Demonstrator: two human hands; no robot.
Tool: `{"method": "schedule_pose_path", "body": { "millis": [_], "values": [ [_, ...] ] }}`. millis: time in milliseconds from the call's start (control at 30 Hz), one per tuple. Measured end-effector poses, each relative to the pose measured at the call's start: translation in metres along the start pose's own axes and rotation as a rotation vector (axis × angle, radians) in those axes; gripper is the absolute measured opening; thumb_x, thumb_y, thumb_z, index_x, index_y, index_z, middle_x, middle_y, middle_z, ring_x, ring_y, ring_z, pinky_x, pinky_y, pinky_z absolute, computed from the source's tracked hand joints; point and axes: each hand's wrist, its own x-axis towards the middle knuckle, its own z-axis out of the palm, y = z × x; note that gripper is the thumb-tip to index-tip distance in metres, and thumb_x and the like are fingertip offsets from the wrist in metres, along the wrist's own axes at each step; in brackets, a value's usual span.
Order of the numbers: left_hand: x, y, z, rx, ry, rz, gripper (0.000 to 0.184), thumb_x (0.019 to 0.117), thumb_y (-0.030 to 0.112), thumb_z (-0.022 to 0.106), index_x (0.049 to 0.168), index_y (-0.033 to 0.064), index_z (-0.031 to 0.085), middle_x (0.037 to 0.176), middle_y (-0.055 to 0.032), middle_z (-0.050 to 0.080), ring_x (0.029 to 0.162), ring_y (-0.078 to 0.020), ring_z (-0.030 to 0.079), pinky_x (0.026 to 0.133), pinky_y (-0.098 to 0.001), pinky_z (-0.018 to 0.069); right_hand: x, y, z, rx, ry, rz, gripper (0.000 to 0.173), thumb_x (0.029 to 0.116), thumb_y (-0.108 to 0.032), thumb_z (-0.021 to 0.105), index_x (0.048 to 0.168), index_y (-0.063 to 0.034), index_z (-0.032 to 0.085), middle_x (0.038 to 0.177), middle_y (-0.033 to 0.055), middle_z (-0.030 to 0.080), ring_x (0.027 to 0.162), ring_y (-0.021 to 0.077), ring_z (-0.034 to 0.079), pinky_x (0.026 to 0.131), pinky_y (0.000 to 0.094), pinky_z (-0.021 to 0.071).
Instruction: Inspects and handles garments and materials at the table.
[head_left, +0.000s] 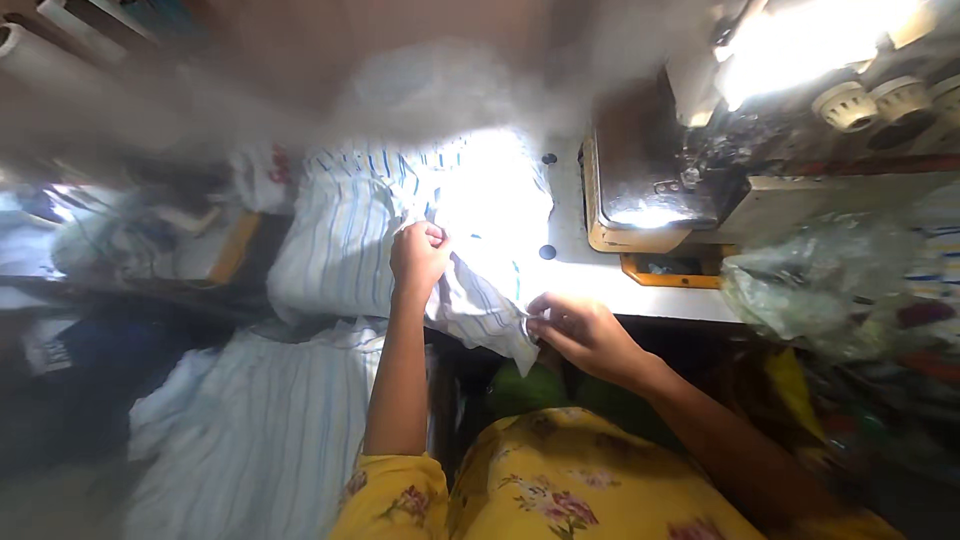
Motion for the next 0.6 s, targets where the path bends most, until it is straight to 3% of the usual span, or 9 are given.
{"method": "schedule_pose_path", "body": {
  "millis": [67, 167, 267, 367, 433, 533, 600],
  "values": [
    [0.004, -0.008, 0.002, -0.111, -0.008, 0.063, 0.021, 0.0948, 0.007, 0.069, 0.109, -0.0077, 0.069, 0.109, -0.023, 0.071, 0.105, -0.0336, 0.068, 0.096, -0.0498, 0.0502, 0.001, -0.01, -0.007, 0.393, -0.053, 0.24, 0.01, 0.0997, -0.012, 0.059, 0.101, -0.0042, 0.065, 0.08, -0.0071, 0.063, 0.066, -0.0073, 0.055, 0.062, 0.0102, 0.0472],
    [0.01, -0.019, 0.001, -0.229, 0.0, 0.142, 0.017, 0.0943, 0.003, 0.067, 0.108, -0.0077, 0.07, 0.109, -0.0219, 0.07, 0.101, -0.0285, 0.067, 0.094, -0.0443, 0.051, 0.003, -0.018, -0.007, 0.683, -0.033, 0.408, 0.007, 0.0988, -0.005, 0.057, 0.097, -0.01, 0.062, 0.076, -0.0117, 0.062, 0.059, -0.0073, 0.049, 0.055, 0.0105, 0.0407],
    [0.007, -0.016, -0.01, -0.284, 0.046, 0.149, 0.016, 0.0912, 0.005, 0.073, 0.103, -0.006, 0.071, 0.103, -0.018, 0.071, 0.095, -0.0214, 0.068, 0.089, -0.0384, 0.0528, -0.001, -0.013, 0.001, 0.565, 0.024, 0.323, 0.003, 0.0982, -0.009, 0.061, 0.097, -0.0083, 0.063, 0.078, -0.0112, 0.064, 0.065, -0.0077, 0.055, 0.061, 0.0103, 0.0458],
    [0.004, -0.014, -0.021, -0.58, -0.012, 0.187, 0.01, 0.0901, 0.0, 0.071, 0.099, -0.0019, 0.068, 0.088, 0.0, 0.068, 0.08, -0.0008, 0.063, 0.079, -0.0209, 0.054, -0.007, -0.011, 0.005, 0.455, 0.046, 0.228, 0.009, 0.098, -0.014, 0.061, 0.097, -0.0061, 0.066, 0.079, -0.0104, 0.065, 0.07, -0.0088, 0.06, 0.065, 0.01, 0.0507],
    [0.003, -0.014, -0.024, -0.792, -0.085, 0.186, 0.01, 0.0941, -0.004, 0.063, 0.096, 0.0058, 0.065, 0.081, 0.0085, 0.067, 0.075, 0.0023, 0.064, 0.073, -0.0185, 0.0552, -0.009, -0.013, 0.006, 0.551, 0.028, 0.243, 0.006, 0.0974, -0.011, 0.061, 0.096, -0.0081, 0.065, 0.078, -0.0122, 0.065, 0.066, -0.0094, 0.056, 0.06, 0.0091, 0.0466],
    [0.004, -0.013, -0.024, -0.899, -0.133, 0.126, 0.013, 0.1006, 0.001, 0.054, 0.098, 0.0092, 0.064, 0.084, 0.008, 0.067, 0.077, 0.0001, 0.064, 0.071, -0.0197, 0.0552, -0.012, -0.013, 0.009, 0.638, 0.049, 0.235, 0.006, 0.0968, -0.008, 0.061, 0.095, -0.0086, 0.066, 0.077, -0.0128, 0.065, 0.062, -0.0094, 0.054, 0.057, 0.0087, 0.0446],
    [0.004, -0.012, -0.021, -0.784, -0.079, 0.128, 0.01, 0.0989, 0.002, 0.054, 0.1, 0.0039, 0.064, 0.083, 0.0056, 0.065, 0.074, 0.0005, 0.061, 0.069, -0.019, 0.0527, -0.014, -0.011, 0.013, 0.539, 0.096, 0.169, 0.007, 0.0965, -0.01, 0.062, 0.096, -0.0053, 0.067, 0.079, -0.0106, 0.066, 0.065, -0.0094, 0.057, 0.06, 0.009, 0.0479]
  ]
}}
